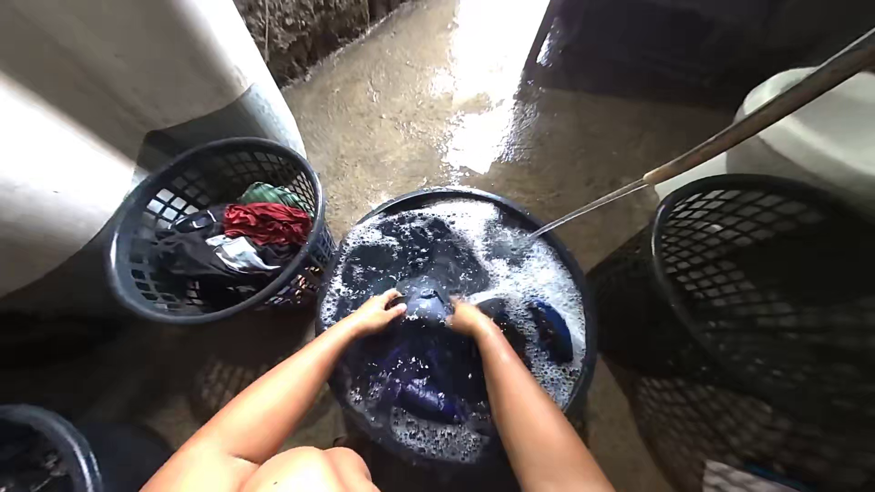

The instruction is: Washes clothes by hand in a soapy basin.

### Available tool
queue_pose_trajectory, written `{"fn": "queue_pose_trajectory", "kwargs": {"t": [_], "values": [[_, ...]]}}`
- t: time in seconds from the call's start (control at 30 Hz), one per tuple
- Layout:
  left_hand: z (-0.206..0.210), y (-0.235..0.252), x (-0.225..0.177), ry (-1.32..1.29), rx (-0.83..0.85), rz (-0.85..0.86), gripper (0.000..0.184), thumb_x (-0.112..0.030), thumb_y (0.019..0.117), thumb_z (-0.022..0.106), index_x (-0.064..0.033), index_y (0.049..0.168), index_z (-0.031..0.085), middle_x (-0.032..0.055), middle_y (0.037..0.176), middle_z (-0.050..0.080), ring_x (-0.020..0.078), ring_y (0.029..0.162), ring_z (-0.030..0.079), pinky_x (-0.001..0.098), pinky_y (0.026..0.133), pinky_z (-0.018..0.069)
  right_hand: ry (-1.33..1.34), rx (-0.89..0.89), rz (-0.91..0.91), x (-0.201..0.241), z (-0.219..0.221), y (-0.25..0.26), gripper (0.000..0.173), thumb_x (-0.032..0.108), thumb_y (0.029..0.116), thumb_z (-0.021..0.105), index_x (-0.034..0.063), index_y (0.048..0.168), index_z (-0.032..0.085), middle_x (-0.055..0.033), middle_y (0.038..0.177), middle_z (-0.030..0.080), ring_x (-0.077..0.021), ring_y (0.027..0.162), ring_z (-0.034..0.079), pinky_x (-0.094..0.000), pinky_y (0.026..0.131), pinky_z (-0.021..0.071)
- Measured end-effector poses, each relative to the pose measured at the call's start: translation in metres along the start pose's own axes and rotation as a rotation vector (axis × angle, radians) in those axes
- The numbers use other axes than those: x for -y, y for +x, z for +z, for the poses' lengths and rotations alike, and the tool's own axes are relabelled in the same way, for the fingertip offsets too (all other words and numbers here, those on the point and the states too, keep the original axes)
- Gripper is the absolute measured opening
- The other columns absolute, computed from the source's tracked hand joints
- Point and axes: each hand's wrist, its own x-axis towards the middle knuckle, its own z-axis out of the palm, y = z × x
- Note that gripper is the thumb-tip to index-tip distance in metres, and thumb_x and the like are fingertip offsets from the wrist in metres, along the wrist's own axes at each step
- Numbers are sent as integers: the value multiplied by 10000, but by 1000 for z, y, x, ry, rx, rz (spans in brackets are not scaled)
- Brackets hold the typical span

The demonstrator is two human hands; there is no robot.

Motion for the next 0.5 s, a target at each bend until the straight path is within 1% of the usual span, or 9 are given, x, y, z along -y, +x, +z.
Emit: {"fn": "queue_pose_trajectory", "kwargs": {"t": [0.03, 0.07, 0.1, 0.13, 0.2, 0.27, 0.37, 0.43, 0.5], "values": [[4, 0, 0, 59, 32, -12, 542, -369, 1060, 559, -34, 1474, 456, 270, 1340, 596, 395, 1264, 584, 590, 1082, 437, -11, 27, -11, -2, 10, -2, 642, 222, 1042, 574, -20, 1581, 325, -306, 1534, 448, -455, 1439, 427, -626, 1173, 342], [7, -2, -1, 129, 69, -25, 588, -359, 1040, 602, -14, 1485, 435, 289, 1352, 582, 421, 1280, 568, 605, 1089, 424, -23, 44, -12, -4, 19, -5, 558, 204, 1063, 548, -79, 1521, 403, -318, 1540, 435, -459, 1461, 395, -610, 1195, 309], [6, -4, -5, 198, 110, -31, 596, -336, 1033, 622, 7, 1485, 438, 299, 1372, 571, 438, 1303, 551, 616, 1103, 406, -36, 67, 13, -4, 25, -7, 527, 216, 1075, 530, -94, 1491, 437, -313, 1562, 408, -447, 1487, 358, -590, 1213, 284], [1, -6, -10, 247, 152, -42, 571, -311, 1033, 629, 15, 1472, 465, 298, 1382, 568, 441, 1313, 544, 618, 1112, 394, -61, 85, 22, -5, 28, -7, 539, 240, 1074, 526, -78, 1500, 437, -300, 1579, 390, -435, 1502, 337, -584, 1220, 279], [-20, -14, -23, 249, 162, -63, 454, -267, 1033, 629, 29, 1373, 572, 292, 1315, 607, 429, 1257, 576, 614, 1081, 414, -120, 150, -7, -6, 24, -8, 562, 288, 1068, 534, -39, 1516, 442, -287, 1578, 402, -440, 1499, 339, -609, 1214, 273], [-55, -26, -34, 178, 7, -62, 336, -221, 1035, 609, 38, 1243, 654, 276, 1199, 657, 409, 1146, 631, 603, 1018, 465, -57, 146, -105, -4, 4, -18, 592, 365, 1051, 581, -16, 1494, 487, -278, 1524, 479, -433, 1456, 412, -624, 1196, 299], [-110, -58, -48, 19, -337, 19, 263, -188, 1050, 586, 58, 1100, 663, 235, 974, 672, 353, 905, 657, 586, 863, 522, 275, -19, -276, -4, -34, -43, 457, 356, 989, 692, 40, 1317, 663, -200, 1288, 669, -310, 1245, 613, -535, 1107, 441], [-130, -89, -64, -176, -545, 128, 214, -181, 1049, 586, 26, 1061, 636, 141, 846, 658, 227, 741, 642, 463, 724, 557, 434, -128, -376, -3, -60, -64, 348, 305, 1004, 669, 48, 1236, 709, -145, 1188, 709, -210, 1127, 660, -454, 1042, 502], [-140, -123, -91, -327, -719, 273, 84, -176, 1045, 572, -94, 1031, 583, -34, 762, 628, 42, 635, 613, 256, 612, 560, 537, -277, -399, -3, -79, -83, 300, 284, 1013, 657, 36, 1166, 727, -131, 1084, 727, -193, 1026, 682, -452, 971, 539]]}}
